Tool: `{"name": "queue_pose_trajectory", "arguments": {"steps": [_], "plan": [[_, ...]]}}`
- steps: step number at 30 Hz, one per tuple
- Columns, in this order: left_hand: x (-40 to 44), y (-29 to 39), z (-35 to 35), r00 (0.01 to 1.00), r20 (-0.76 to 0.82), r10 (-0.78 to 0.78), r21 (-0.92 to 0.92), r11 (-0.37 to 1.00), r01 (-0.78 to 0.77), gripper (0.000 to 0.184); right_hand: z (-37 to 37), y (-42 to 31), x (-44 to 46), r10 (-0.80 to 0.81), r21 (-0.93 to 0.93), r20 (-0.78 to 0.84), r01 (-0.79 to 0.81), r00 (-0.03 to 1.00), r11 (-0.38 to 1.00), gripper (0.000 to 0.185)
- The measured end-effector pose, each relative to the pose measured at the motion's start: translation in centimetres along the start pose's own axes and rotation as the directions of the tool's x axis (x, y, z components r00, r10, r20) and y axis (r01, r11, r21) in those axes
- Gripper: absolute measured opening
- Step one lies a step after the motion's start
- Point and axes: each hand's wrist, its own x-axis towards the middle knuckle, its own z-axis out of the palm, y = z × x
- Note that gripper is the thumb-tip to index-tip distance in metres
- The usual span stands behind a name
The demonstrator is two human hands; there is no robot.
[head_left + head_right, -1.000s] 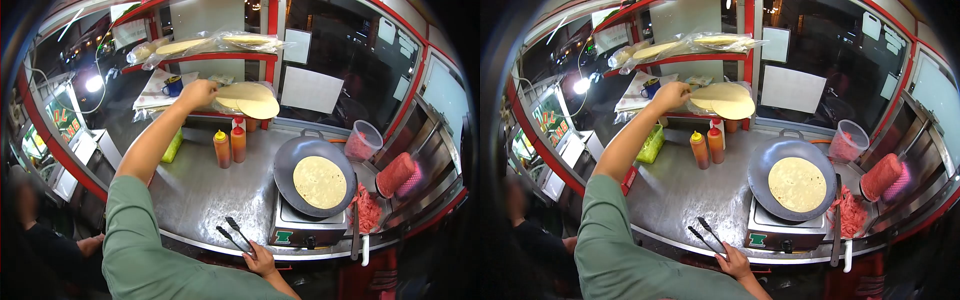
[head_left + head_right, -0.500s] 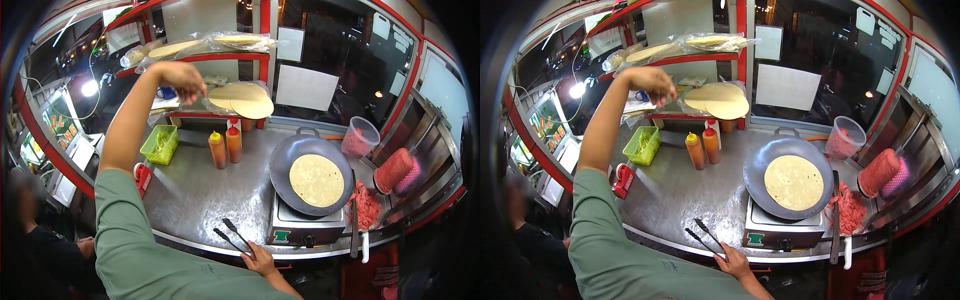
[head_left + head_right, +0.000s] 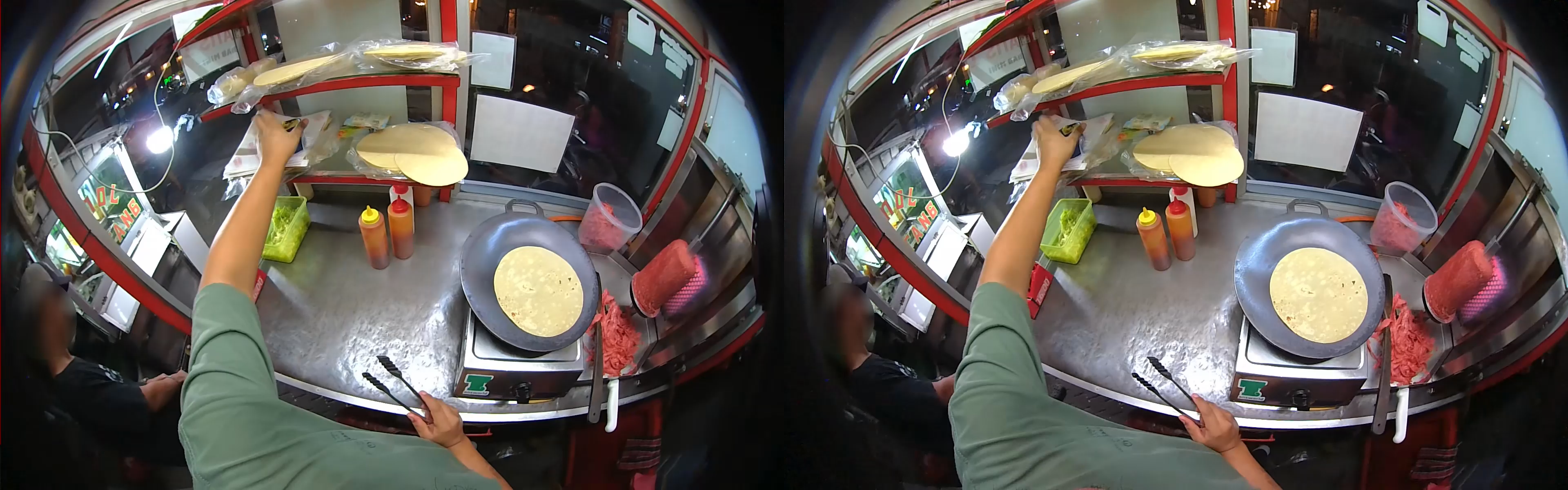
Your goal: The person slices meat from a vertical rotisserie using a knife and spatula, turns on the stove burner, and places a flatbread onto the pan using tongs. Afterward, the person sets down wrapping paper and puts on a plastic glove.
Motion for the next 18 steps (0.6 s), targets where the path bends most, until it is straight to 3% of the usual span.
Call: {"name": "queue_pose_trajectory", "arguments": {"steps": [3,5,6,9,12,15,18], "plan": [[-0.5,-0.6,0.7,0.971,0.099,-0.22,0.148,0.968,0.204,0.141,0.3,0.2,-0.1,-0.021,-0.012,-0.019,0.02,1.0,1.0,0.058],[0.3,0.7,-1.8,0.787,0.49,-0.375,-0.009,0.901,0.435,0.146,0.4,0.3,-0.2,-0.025,-0.006,-0.026,0.025,0.999,1.0,0.059],[0.5,0.3,-1.3,0.795,0.474,-0.378,-0.019,0.899,0.438,0.147,0.5,0.3,-0.2,-0.026,-0.004,-0.031,0.026,0.999,1.0,0.059],[0.6,-0.4,-0.1,0.843,0.435,-0.316,-0.131,0.904,0.406,0.148,0.4,0.2,-0.1,-0.036,-0.025,-0.037,0.036,0.999,0.999,0.059],[1.4,0.8,1.1,0.873,0.487,0.013,-0.424,0.878,0.223,0.152,0.3,0.2,-0.2,-0.026,-0.02,-0.04,0.025,0.999,0.999,0.059],[1.5,6.8,-1.8,0.687,0.726,0.014,-0.377,0.845,0.381,0.15,0.5,0.4,-0.3,-0.043,-0.032,-0.032,0.042,0.999,0.999,0.058],[1.1,10.1,-3.2,0.549,0.835,-0.032,-0.192,0.918,0.346,0.14,0.4,0.0,-0.1,-0.029,-0.023,-0.033,0.028,0.999,0.999,0.057]]}}
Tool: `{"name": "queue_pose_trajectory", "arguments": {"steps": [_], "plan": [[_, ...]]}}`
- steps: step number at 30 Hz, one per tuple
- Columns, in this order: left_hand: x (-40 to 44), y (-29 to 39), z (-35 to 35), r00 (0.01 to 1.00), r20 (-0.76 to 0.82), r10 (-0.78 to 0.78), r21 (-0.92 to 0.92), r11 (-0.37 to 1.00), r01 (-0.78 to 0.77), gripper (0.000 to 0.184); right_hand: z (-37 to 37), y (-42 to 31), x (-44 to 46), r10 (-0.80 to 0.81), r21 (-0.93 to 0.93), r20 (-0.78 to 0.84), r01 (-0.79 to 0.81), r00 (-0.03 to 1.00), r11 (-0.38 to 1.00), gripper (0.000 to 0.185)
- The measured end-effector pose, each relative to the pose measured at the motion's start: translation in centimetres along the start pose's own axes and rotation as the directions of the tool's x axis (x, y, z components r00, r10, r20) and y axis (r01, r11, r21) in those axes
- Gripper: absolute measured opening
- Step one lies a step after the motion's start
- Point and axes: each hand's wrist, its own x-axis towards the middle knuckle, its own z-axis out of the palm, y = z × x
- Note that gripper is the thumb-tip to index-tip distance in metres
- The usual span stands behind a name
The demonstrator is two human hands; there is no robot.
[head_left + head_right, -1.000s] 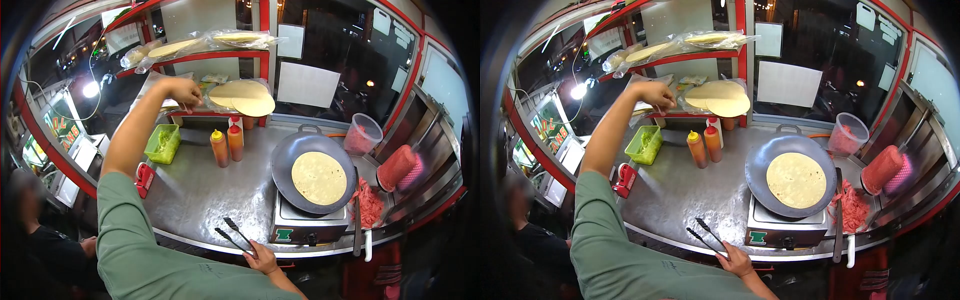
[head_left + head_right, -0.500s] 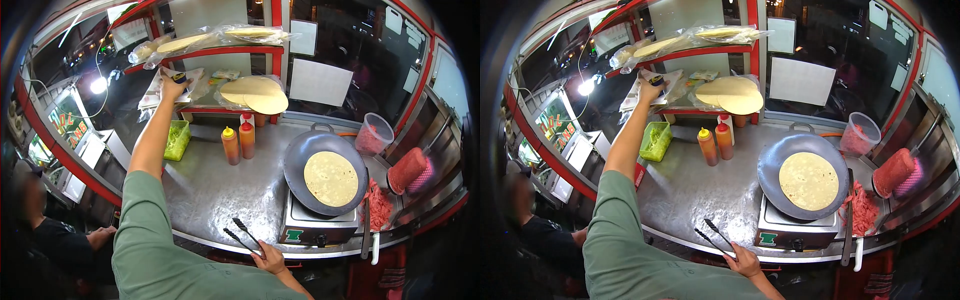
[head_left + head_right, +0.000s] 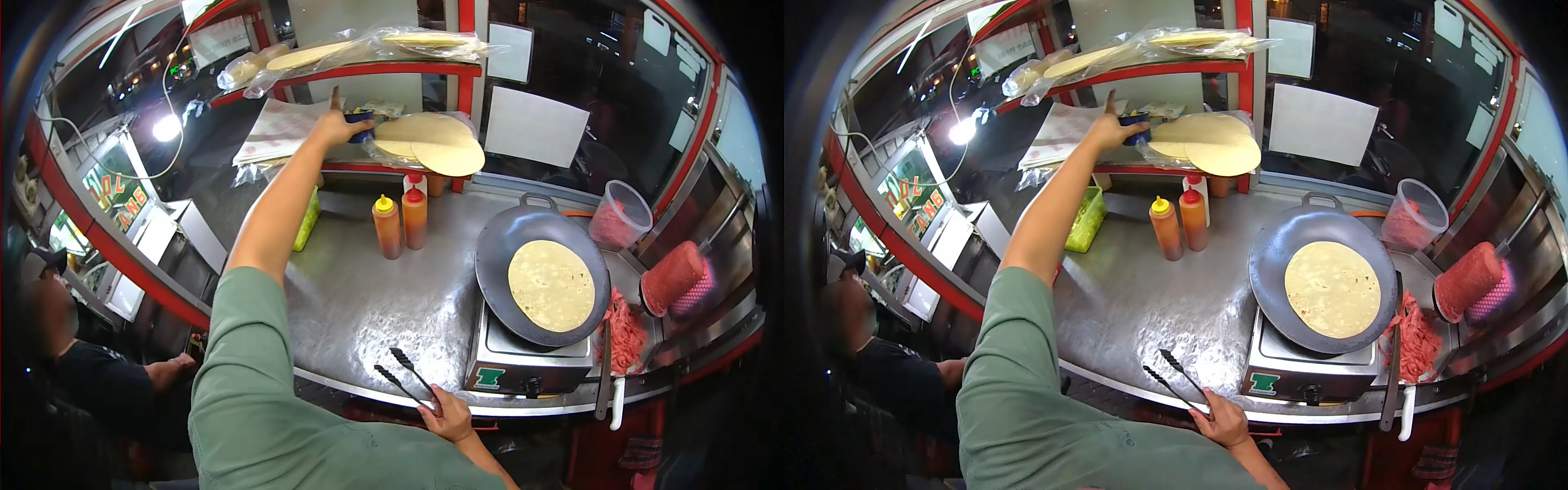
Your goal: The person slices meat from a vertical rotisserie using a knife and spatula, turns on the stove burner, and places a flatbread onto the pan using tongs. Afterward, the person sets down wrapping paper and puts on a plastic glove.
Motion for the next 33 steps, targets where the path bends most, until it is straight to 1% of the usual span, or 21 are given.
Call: {"name": "queue_pose_trajectory", "arguments": {"steps": [1,3,4,6,7,8,11,12,15,16,19,20,23,24,25,26,27,29,31,32,33], "plan": [[0.2,-0.8,0.1,0.995,-0.085,0.055,0.01,0.998,-0.055,0.136,0.0,-0.1,0.1,0.003,-0.003,-0.01,-0.003,1.0,1.0,0.057],[2.0,-3.5,1.5,0.954,-0.243,0.176,0.041,0.984,-0.171,0.126,-0.1,-0.1,0.0,-0.003,-0.011,-0.019,0.002,1.0,1.0,0.058],[3.8,-6.2,1.4,0.903,-0.321,0.285,-0.035,0.949,-0.312,0.114,-0.1,0.0,0.1,-0.003,-0.002,-0.03,0.003,1.0,1.0,0.058],[5.4,-11.2,-1.3,0.926,-0.168,0.338,-0.253,0.893,-0.372,0.103,-0.1,0.0,0.0,0.004,0.012,-0.047,-0.003,0.999,1.0,0.058],[4.4,-13.1,-3.2,0.923,-0.058,0.381,-0.076,0.92,-0.385,0.097,-0.1,0.0,0.0,0.008,0.018,-0.05,-0.007,0.999,1.0,0.058],[2.8,-13.8,-4.8,0.914,0.056,0.401,0.105,0.908,-0.405,0.093,-0.1,0.0,0.0,0.008,0.026,-0.053,-0.007,0.999,1.0,0.058],[-2.3,-12.0,-8.0,0.931,0.319,0.179,0.319,0.905,-0.283,0.09,-0.1,-0.1,0.0,0.024,0.021,-0.031,-0.023,0.999,1.0,0.057],[-2.8,-12.7,-8.0,0.932,0.272,0.239,0.336,0.884,-0.325,0.088,0.1,0.1,-0.2,-0.002,0.012,-0.045,0.003,0.999,1.0,0.058],[-3.4,-13.7,-7.8,0.94,0.143,0.31,0.263,0.904,-0.338,0.078,0.3,0.1,-0.2,-0.038,-0.017,-0.049,0.037,0.998,0.999,0.06],[-3.5,-13.9,-7.3,0.927,0.079,0.368,0.219,0.9,-0.376,0.064,0.3,0.1,-0.1,-0.054,-0.015,-0.058,0.054,0.997,0.998,0.06],[-2.3,-13.6,-6.1,0.952,-0.057,0.301,0.02,0.954,-0.3,0.051,0.3,0.2,0.2,-0.09,-0.019,-0.076,0.089,0.993,0.996,0.061],[-2.3,-13.6,-5.5,0.92,-0.132,0.368,0.146,0.925,-0.35,0.045,0.5,0.3,0.1,-0.095,-0.023,-0.082,0.093,0.992,0.995,0.06],[-2.3,-13.5,-5.0,0.901,-0.075,0.428,0.289,0.874,-0.391,0.044,0.3,0.1,0.1,-0.085,-0.026,-0.077,0.084,0.993,0.996,0.057],[-1.3,-14.2,-4.9,0.96,-0.07,0.273,0.253,0.935,-0.247,0.044,0.2,0.0,0.2,-0.085,-0.02,-0.069,0.084,0.994,0.996,0.057],[-1.1,-14.8,-4.8,0.946,-0.233,0.226,0.246,0.955,-0.167,0.043,0.2,0.1,0.2,-0.082,-0.014,-0.063,0.082,0.995,0.997,0.056],[-0.9,-15.4,-4.5,0.906,-0.387,0.173,0.225,0.97,-0.089,0.042,0.0,0.0,0.3,-0.08,-0.012,-0.056,0.08,0.995,0.997,0.056],[-0.9,-15.2,-4.2,0.839,-0.532,0.115,0.192,0.981,-0.013,0.042,-0.1,0.0,0.3,-0.08,-0.011,-0.049,0.08,0.996,0.997,0.056],[-5.9,-11.0,-4.7,0.676,-0.711,0.193,0.093,0.979,-0.183,0.045,-0.1,0.3,-0.1,-0.073,-0.035,-0.027,0.072,0.997,0.997,0.056],[-10.8,-8.1,-5.6,0.659,-0.734,0.165,0.166,0.984,-0.062,0.048,0.2,0.9,-0.5,-0.118,-0.014,-0.046,0.118,0.992,0.993,0.058],[-12.9,-8.3,-5.3,0.623,-0.734,0.27,0.22,0.963,-0.159,0.05,-0.2,0.7,-0.5,-0.112,-0.058,-0.02,0.11,0.994,0.992,0.059],[-14.7,-9.2,-5.2,0.582,-0.723,0.371,0.261,0.928,-0.268,0.053,-0.2,0.8,-0.7,-0.093,-0.015,-0.011,0.093,0.996,0.996,0.058]]}}
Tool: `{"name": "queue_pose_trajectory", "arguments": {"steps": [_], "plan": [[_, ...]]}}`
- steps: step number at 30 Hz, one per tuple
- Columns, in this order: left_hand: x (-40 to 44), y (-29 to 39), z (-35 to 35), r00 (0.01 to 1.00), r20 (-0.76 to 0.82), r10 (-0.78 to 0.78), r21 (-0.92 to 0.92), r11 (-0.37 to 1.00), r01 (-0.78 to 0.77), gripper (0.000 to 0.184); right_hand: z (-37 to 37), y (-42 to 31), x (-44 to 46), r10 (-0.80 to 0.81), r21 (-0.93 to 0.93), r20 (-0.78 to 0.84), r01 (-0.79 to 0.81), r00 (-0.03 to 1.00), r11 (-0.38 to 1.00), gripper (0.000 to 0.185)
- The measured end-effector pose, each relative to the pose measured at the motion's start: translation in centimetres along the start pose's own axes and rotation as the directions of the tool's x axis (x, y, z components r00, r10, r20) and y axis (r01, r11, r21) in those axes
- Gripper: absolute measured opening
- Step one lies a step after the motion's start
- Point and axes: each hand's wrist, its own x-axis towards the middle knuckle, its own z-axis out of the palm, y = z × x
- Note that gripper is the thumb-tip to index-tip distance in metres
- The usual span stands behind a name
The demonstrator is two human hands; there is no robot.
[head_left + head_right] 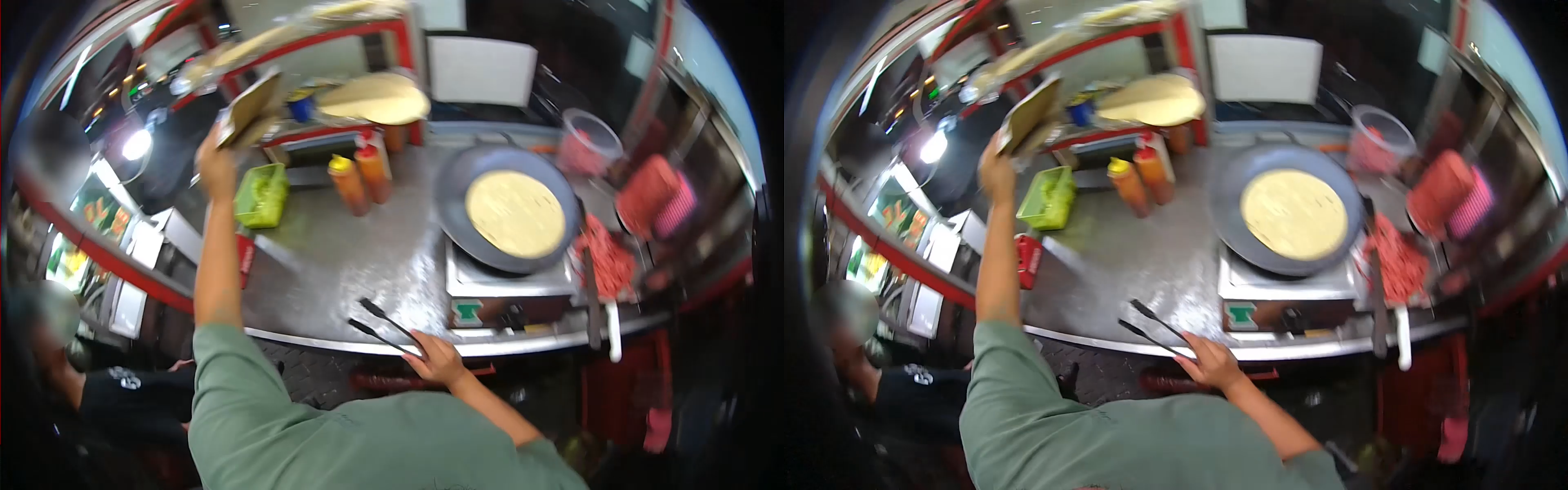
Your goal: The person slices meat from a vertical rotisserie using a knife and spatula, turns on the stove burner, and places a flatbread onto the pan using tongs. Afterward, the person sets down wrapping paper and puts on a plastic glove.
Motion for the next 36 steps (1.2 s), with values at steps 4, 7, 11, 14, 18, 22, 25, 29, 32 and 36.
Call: {"name": "queue_pose_trajectory", "arguments": {"steps": [4,7,11,14,18,22,25,29,32,36], "plan": [[-10.7,9.8,-7.6,0.992,0.118,0.047,-0.025,0.999,-0.044,0.052,-2.5,-1.0,0.9,0.096,0.294,0.164,-0.142,0.982,0.945,0.05],[-24.5,8.1,-8.7,0.967,0.252,0.02,0.009,1.0,-0.022,0.051,-3.8,-2.1,0.5,0.187,0.596,0.14,-0.233,0.972,0.768,0.051],[-37.1,13.9,-11.5,0.777,0.601,-0.186,0.003,0.973,0.23,0.052,-14.6,-5.0,2.5,0.23,0.643,0.051,-0.208,0.972,0.737,0.056],[-37.7,21.7,-13.1,0.723,0.654,-0.224,0.046,0.965,0.257,0.053,-24.5,-1.6,3.2,0.439,0.505,-0.247,-0.272,0.864,0.819,0.05],[-36.8,25.5,-11.8,0.761,0.624,-0.179,-0.024,0.968,0.248,0.052,-37.0,6.0,2.9,0.587,-0.157,-0.517,-0.743,0.623,0.651,0.046],[-34.9,29.1,-9.7,0.715,0.674,-0.184,-0.072,0.948,0.311,0.044,-41.1,15.2,-2.1,0.645,-0.439,-0.448,-0.78,0.62,0.445,0.055],[-35.0,30.0,-8.1,0.637,0.754,-0.159,-0.014,0.966,0.258,0.038,-41.1,17.6,-3.7,0.562,-0.659,-0.398,-0.652,0.726,0.375,0.055],[-35.4,29.8,-6.0,0.642,0.756,-0.13,-0.088,0.951,0.296,0.035,-40.5,16.4,-2.6,0.609,-0.794,-0.402,-0.592,0.683,0.139,0.06],[-34.2,30.4,-4.9,0.48,0.867,-0.137,-0.048,0.934,0.354,0.039,-39.6,14.8,-2.3,0.345,-0.741,-0.473,-0.578,0.811,0.342,0.05],[-26.3,29.2,-6.0,0.205,0.979,-0.013,-0.087,0.878,0.471,0.045,-35.1,4.3,0.2,0.446,-0.137,-0.348,-0.515,0.825,0.846,0.026]]}}
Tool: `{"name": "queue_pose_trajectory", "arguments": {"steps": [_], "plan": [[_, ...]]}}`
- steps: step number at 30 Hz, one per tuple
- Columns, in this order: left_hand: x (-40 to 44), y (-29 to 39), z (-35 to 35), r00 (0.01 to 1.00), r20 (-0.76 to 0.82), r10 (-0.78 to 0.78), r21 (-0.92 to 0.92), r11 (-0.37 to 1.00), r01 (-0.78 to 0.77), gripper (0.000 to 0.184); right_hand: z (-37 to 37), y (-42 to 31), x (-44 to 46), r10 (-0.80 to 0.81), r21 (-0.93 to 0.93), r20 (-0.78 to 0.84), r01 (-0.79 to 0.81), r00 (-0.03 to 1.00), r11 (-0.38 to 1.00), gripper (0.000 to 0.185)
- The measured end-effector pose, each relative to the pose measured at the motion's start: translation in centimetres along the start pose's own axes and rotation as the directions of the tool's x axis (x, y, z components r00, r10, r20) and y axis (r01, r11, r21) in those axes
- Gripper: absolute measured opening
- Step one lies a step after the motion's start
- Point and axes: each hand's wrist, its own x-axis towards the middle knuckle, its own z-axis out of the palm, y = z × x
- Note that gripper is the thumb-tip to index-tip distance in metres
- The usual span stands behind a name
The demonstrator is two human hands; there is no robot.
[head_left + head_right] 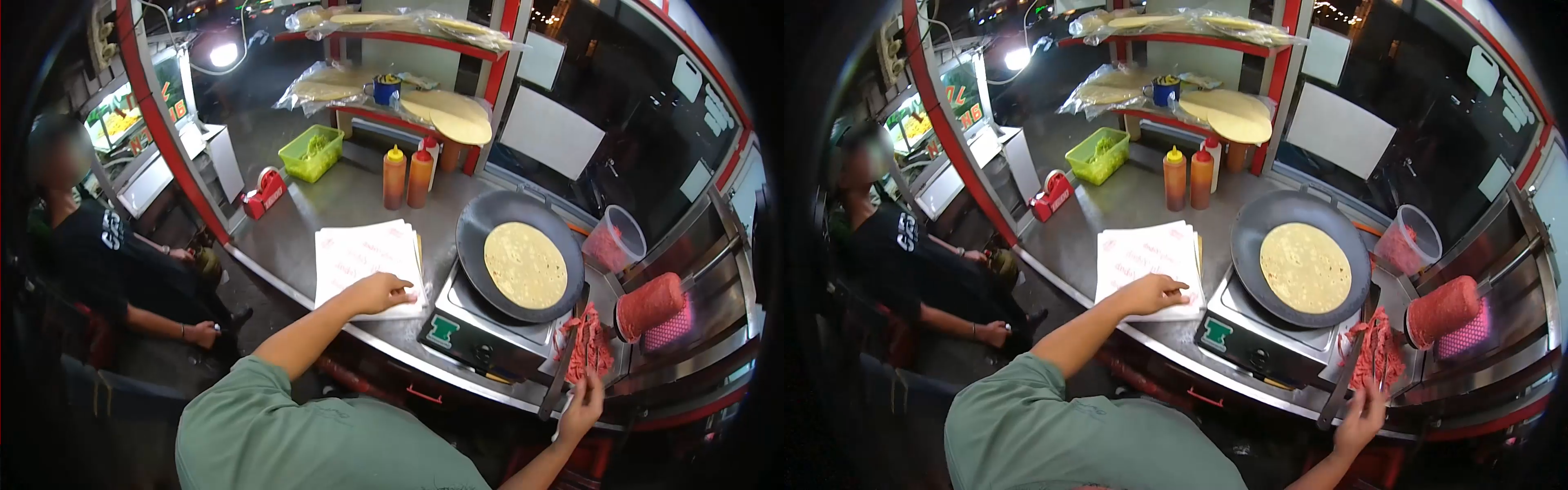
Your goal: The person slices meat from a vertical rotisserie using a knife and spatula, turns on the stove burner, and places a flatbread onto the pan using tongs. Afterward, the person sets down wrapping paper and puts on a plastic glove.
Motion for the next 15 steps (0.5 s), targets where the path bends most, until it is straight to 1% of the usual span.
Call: {"name": "queue_pose_trajectory", "arguments": {"steps": [1,2,3,4,5,6,7,8,9,10,11,12,13,14,15], "plan": [[1.0,-1.9,-2.0,0.994,-0.1,0.045,-0.189,0.98,-0.064,0.039,1.0,-2.2,-2.0,0.114,0.142,0.129,-0.133,0.985,0.981,0.021],[2.0,-4.1,-4.4,0.977,-0.201,0.076,-0.363,0.92,-0.146,0.034,3.2,-2.4,-4.1,-0.031,0.153,0.157,0.006,0.987,0.988,0.019],[2.8,-4.8,-8.2,0.941,-0.329,0.079,-0.33,0.924,-0.193,0.032,4.7,-4.7,-5.6,-0.113,0.115,0.256,0.086,0.96,0.99,0.016],[3.8,-5.2,-12.9,0.89,-0.449,0.082,-0.296,0.926,-0.235,0.032,6.6,-5.2,-7.3,-0.078,0.166,0.39,0.013,0.917,0.986,0.015],[5.4,-6.0,-17.0,0.824,-0.56,0.091,-0.3,0.904,-0.304,0.035,9.3,-6.6,-9.0,-0.054,0.267,0.439,-0.073,0.897,0.961,0.014],[7.1,-6.3,-21.7,0.771,-0.625,0.12,-0.207,0.927,-0.312,0.035,11.6,-8.8,-9.7,0.0,0.204,0.546,-0.133,0.838,0.97,0.016],[10.7,-9.7,-25.5,0.678,-0.698,0.231,-0.162,0.871,-0.464,0.033,13.7,-9.4,-10.7,-0.05,0.167,0.609,-0.066,0.792,0.984,0.017],[13.9,-10.9,-29.4,0.573,-0.784,0.24,-0.052,0.894,-0.446,0.026,15.5,-11.1,-11.7,0.001,0.169,0.628,-0.137,0.779,0.976,0.015],[17.1,-11.9,-33.1,0.51,-0.822,0.253,0.023,0.91,-0.414,0.021,17.0,-12.9,-12.1,0.039,0.148,0.669,-0.185,0.742,0.972,0.015],[21.7,-14.7,-36.5,0.485,-0.842,0.236,0.046,0.927,-0.373,0.018,18.1,-14.4,-13.0,0.091,0.125,0.704,-0.249,0.704,0.96,0.014],[25.2,-16.6,-39.4,0.483,-0.843,0.238,0.084,0.944,-0.318,0.02,19.3,-13.3,-14.1,0.014,0.161,0.743,-0.198,0.67,0.967,0.014],[31.4,-22.6,-42.6,0.415,-0.824,0.387,0.379,0.919,-0.105,0.035,20.3,-13.4,-14.9,0.022,0.131,0.757,-0.185,0.653,0.974,0.016],[36.0,-27.9,-45.1,0.462,-0.641,0.613,0.697,0.717,0.015,0.033,21.1,-13.8,-15.6,0.045,0.098,0.757,-0.181,0.652,0.979,0.018],[40.2,-32.3,-47.4,0.469,-0.402,0.786,0.91,0.398,0.113,0.033,21.7,-14.2,-16.0,0.083,0.059,0.749,-0.19,0.658,0.98,0.02],[43.1,-32.6,-48.1,0.539,-0.338,0.772,0.935,0.342,0.097,0.032,22.2,-14.2,-16.6,0.123,0.004,0.758,-0.193,0.64,0.981,0.021]]}}
